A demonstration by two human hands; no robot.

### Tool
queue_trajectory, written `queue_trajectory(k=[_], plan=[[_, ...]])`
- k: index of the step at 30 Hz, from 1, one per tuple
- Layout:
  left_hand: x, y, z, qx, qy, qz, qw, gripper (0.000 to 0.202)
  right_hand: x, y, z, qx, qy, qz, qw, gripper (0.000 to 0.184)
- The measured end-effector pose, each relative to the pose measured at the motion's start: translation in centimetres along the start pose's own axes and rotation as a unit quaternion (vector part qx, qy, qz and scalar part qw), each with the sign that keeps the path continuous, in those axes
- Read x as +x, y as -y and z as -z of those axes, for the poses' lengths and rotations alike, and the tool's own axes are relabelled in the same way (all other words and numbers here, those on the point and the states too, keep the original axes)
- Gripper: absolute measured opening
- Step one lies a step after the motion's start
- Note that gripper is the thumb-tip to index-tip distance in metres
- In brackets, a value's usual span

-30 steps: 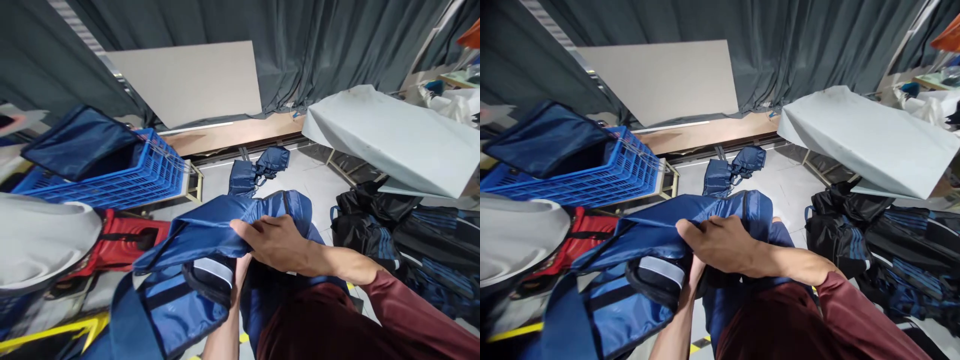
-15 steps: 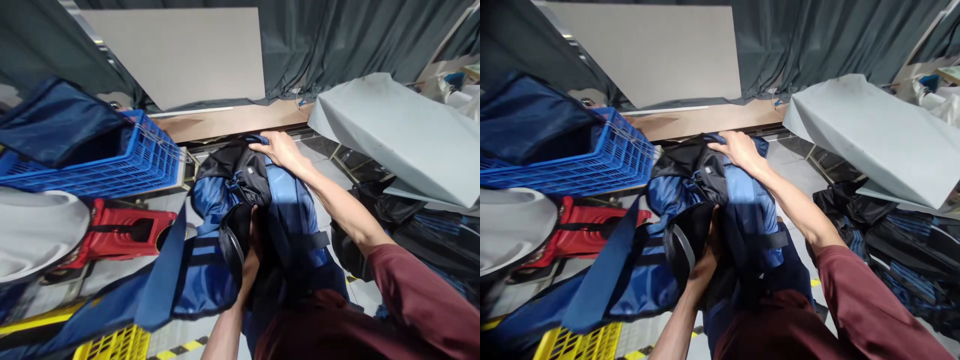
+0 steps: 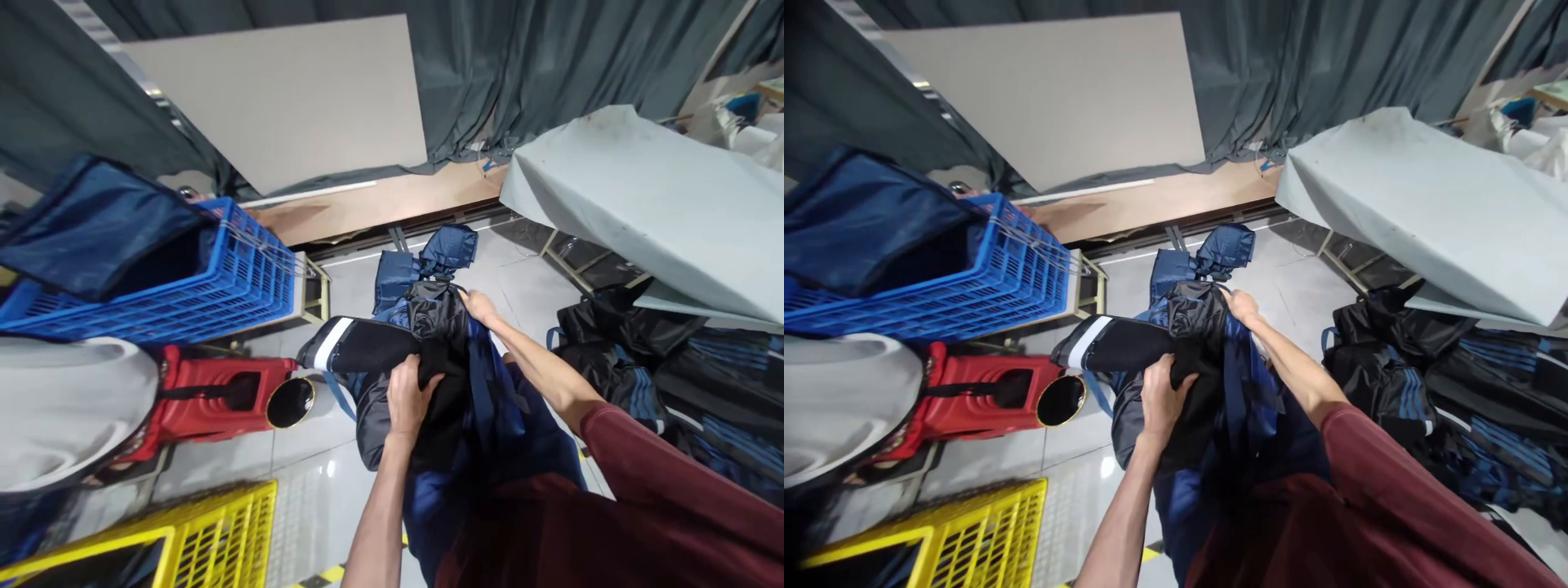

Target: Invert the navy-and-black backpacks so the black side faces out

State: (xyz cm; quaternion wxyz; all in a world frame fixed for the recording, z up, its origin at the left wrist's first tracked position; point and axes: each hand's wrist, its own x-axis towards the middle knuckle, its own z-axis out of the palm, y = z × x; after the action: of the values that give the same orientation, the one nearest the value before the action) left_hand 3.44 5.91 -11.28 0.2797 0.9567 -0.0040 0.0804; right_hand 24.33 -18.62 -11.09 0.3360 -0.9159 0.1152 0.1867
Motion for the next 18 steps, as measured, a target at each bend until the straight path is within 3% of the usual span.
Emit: queue_trajectory(k=[3, 6, 8, 10, 13, 18], plan=[[0.1, -0.1, -0.6, -0.018, -0.022, -0.039, 0.999, 0.048, -3.6, -1.6, 1.2, 0.059, -0.052, 0.052, 0.996, 0.072], [0.0, -0.5, -1.0, -0.022, -0.055, -0.054, 0.997, 0.051, -8.9, -3.5, -0.8, 0.091, -0.072, 0.118, 0.986, 0.094], [-0.3, -1.0, -0.7, -0.016, -0.053, -0.051, 0.997, 0.052, -11.3, -4.3, -2.8, 0.086, -0.07, 0.088, 0.99, 0.104], [-0.6, -1.6, 0.1, -0.002, -0.035, -0.035, 0.999, 0.049, -12.0, -4.9, -4.1, 0.1, -0.052, 0.016, 0.994, 0.104], [-0.7, -2.4, 1.6, 0.019, -0.002, -0.023, 1.0, 0.047, -11.3, -5.9, -4.3, 0.184, -0.01, -0.06, 0.981, 0.089], [-0.3, -2.4, 3.7, -0.045, 0.023, -0.001, 0.999, 0.04, -12.3, -7.8, -3.5, 0.325, 0.028, -0.05, 0.944, 0.023]])
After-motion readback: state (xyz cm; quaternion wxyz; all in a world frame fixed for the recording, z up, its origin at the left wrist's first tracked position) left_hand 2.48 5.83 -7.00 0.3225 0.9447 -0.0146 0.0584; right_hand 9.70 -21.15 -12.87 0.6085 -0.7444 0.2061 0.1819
